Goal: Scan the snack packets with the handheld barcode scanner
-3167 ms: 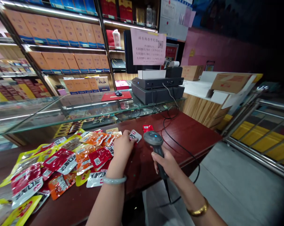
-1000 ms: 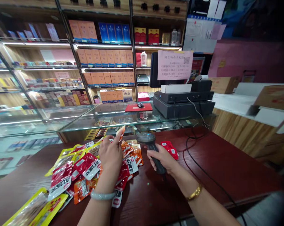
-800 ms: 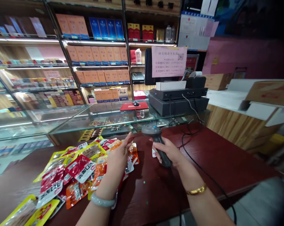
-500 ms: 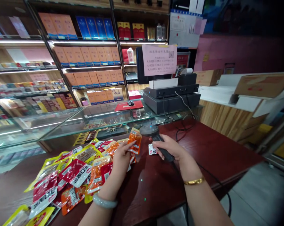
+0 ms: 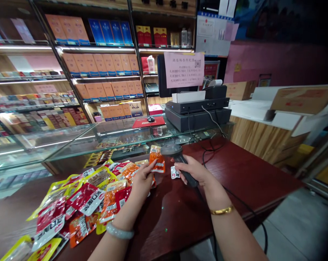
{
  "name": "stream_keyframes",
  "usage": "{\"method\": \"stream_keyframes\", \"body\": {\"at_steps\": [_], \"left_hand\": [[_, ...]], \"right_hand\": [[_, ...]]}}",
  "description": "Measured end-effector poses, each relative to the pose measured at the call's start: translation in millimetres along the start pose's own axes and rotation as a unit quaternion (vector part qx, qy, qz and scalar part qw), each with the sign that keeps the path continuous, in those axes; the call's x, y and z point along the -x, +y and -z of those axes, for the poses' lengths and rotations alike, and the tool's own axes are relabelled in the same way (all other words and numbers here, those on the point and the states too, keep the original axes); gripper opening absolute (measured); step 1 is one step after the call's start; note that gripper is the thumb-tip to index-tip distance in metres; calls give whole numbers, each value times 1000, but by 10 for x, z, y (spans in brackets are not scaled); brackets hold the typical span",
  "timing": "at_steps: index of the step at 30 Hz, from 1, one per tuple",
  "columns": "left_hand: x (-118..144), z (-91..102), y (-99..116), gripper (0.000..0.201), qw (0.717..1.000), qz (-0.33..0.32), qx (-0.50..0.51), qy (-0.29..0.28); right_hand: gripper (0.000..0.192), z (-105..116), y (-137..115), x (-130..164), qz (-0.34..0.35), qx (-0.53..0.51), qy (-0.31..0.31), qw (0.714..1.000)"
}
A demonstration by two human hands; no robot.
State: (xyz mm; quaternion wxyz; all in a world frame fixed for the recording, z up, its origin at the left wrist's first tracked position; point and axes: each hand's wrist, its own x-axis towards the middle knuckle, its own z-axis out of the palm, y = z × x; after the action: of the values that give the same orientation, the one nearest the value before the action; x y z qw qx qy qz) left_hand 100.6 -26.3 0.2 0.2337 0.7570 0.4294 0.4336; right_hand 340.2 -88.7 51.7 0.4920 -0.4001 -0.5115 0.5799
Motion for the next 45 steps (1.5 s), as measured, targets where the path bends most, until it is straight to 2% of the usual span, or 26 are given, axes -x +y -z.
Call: {"method": "stream_keyframes", "body": {"at_steps": [2, 5, 7, 8, 10, 11, 13, 15, 17, 20, 22, 25, 27, 28, 32, 36, 39, 45], "left_hand": [[41, -78, 42, 64, 996, -16, -3, -89], [97, -156, 137, 71, 969, -47, -36, -242], [98, -131, 195, 71, 957, -58, -91, -270], [86, -90, 217, 71, 957, -53, -130, -254], [49, 39, 237, 68, 955, -20, -234, -180], [31, 117, 235, 67, 946, 12, -295, -132], [7, 271, 210, 74, 908, 101, -403, -51], [1, 396, 172, 91, 873, 181, -452, -22], [6, 476, 138, 91, 865, 209, -454, -45], [8, 525, 99, 52, 879, 181, -431, -93], [1, 530, 65, 35, 901, 144, -400, -84], [-23, 515, -17, 43, 944, 60, -325, 26], [-43, 491, -82, 40, 961, 23, -255, 100], [-52, 475, -112, 37, 969, 17, -214, 119], [-73, 414, -168, 30, 989, 27, -77, 125], [-55, 421, -100, 27, 988, 11, -29, 154], [-26, 451, 12, 25, 986, 6, -24, 167], [33, 458, 232, 30, 990, 33, -74, 119]], "right_hand": [[49, -6, 11, -5, 7, -5, -12, 1000], [51, -20, 59, -33, 4, 0, -32, 999], [54, -35, 105, -59, -13, 5, -35, 999], [54, -45, 128, -73, -23, 7, -35, 999], [53, -69, 173, -98, -39, 14, -37, 998], [51, -83, 193, -109, -46, 21, -41, 998], [48, -114, 224, -127, -59, 38, -53, 996], [46, -146, 243, -139, -70, 52, -62, 994], [45, -177, 251, -146, -79, 57, -69, 993], [46, -202, 252, -151, -90, 54, -79, 991], [47, -200, 246, -152, -87, 50, -80, 992], [48, -165, 228, -149, -59, 30, -73, 995], [50, -127, 215, -147, -35, 5, -69, 997], [51, -106, 208, -147, -27, -9, -66, 997], [52, -32, 179, -153, 0, -56, -38, 998], [53, -3, 149, -151, 7, -74, -21, 997], [54, -6, 133, -139, -1, -76, -24, 997], [51, -18, 129, -124, -11, -70, -25, 997]]}}
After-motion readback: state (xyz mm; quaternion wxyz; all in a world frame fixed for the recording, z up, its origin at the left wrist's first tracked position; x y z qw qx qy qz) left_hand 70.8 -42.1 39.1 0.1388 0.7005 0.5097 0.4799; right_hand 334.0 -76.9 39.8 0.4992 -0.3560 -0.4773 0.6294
